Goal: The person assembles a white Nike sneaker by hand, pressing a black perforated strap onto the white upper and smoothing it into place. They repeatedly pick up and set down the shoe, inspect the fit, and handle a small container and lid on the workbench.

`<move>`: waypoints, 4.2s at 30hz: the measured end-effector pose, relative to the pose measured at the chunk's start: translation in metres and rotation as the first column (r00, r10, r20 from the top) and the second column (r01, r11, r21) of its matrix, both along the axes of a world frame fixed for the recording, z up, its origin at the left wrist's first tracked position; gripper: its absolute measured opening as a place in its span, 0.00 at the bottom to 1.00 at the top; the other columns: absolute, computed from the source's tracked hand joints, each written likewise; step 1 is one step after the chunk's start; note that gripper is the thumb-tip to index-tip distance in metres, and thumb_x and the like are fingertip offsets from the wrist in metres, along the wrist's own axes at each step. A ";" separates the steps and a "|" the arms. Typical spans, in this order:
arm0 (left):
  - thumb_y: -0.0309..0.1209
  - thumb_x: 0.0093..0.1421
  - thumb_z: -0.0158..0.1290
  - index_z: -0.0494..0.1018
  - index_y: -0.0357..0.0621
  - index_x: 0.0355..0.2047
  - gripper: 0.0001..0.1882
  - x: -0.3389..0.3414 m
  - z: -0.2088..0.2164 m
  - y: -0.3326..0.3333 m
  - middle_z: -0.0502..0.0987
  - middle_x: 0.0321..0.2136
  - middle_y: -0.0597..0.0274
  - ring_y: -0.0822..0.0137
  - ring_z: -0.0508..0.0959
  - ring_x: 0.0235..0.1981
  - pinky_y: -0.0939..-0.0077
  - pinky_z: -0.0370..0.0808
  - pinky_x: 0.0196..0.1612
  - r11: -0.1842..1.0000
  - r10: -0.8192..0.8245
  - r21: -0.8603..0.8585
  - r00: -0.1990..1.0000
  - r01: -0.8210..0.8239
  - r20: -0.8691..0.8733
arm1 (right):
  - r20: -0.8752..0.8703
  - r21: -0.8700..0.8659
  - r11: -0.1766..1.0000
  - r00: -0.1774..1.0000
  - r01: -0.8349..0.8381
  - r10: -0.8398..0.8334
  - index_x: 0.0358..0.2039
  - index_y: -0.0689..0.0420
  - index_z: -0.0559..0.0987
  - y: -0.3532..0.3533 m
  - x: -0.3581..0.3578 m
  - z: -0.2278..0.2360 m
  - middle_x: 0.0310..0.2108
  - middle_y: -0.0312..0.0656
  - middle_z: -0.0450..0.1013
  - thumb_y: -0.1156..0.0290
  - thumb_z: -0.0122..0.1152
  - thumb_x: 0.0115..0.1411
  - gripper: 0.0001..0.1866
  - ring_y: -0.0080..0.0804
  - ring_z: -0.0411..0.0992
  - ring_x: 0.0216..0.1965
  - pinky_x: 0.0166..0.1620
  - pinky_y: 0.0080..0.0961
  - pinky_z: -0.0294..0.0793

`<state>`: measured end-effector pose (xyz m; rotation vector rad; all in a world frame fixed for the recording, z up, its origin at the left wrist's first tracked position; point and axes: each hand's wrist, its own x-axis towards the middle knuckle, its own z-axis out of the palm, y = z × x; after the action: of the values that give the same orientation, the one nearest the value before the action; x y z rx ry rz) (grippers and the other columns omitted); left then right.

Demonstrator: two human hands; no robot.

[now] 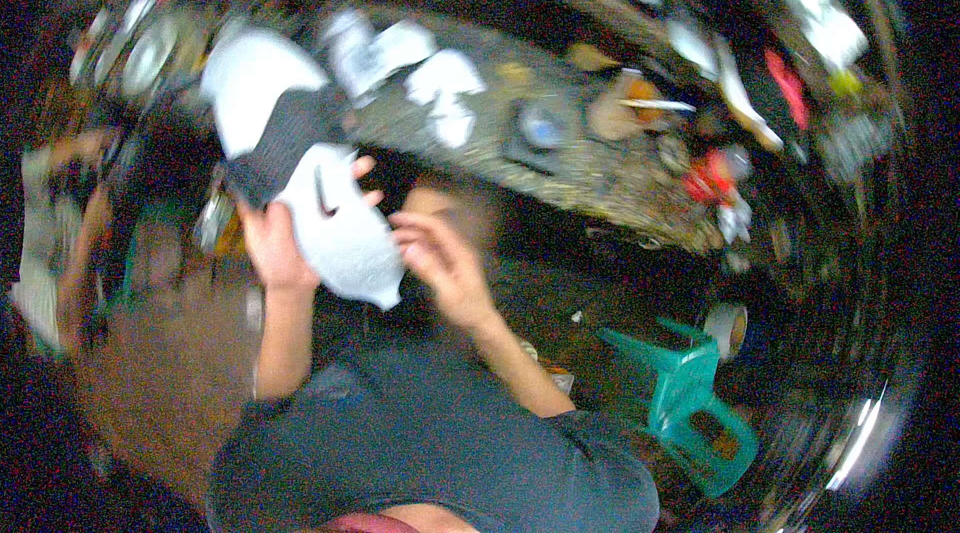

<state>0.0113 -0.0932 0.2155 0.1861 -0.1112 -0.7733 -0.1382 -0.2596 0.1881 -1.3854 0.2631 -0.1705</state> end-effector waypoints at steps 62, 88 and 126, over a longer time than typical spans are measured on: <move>0.55 0.75 0.46 0.82 0.56 0.59 0.26 0.002 0.187 0.118 0.77 0.61 0.55 0.56 0.75 0.60 0.58 0.72 0.56 0.810 0.402 0.205 -0.775 0.549 0.488 | 0.465 0.103 0.924 0.804 0.367 -0.371 0.61 0.63 0.76 -0.371 0.014 0.166 0.51 0.43 0.82 0.72 0.59 0.70 0.20 0.35 0.83 0.48 0.55 0.36 0.85; 0.34 0.65 0.60 0.69 0.37 0.61 0.27 -0.067 -0.202 0.151 0.64 0.67 0.42 0.41 0.66 0.66 0.49 0.60 0.70 -0.265 -0.360 0.616 0.669 -0.742 0.650 | 0.579 -0.573 0.416 0.708 0.706 -0.404 0.39 0.62 0.85 -0.252 0.029 0.156 0.31 0.38 0.82 0.66 0.57 0.75 0.14 0.23 0.78 0.34 0.42 0.24 0.78; 0.62 0.77 0.30 0.66 0.53 0.73 0.38 -0.037 -0.179 -0.012 0.66 0.73 0.57 0.52 0.56 0.78 0.34 0.34 0.78 0.559 -0.198 0.203 0.108 -0.804 0.974 | 0.030 0.724 0.689 1.000 -0.026 0.005 0.75 0.54 0.60 0.054 0.053 -0.105 0.78 0.51 0.53 0.32 0.29 0.76 0.43 0.49 0.49 0.79 0.80 0.49 0.46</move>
<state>-0.0258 -0.1054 0.0369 1.5653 -1.0067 0.0502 -0.0849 -0.2057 0.0827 -0.5804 0.2577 -0.0530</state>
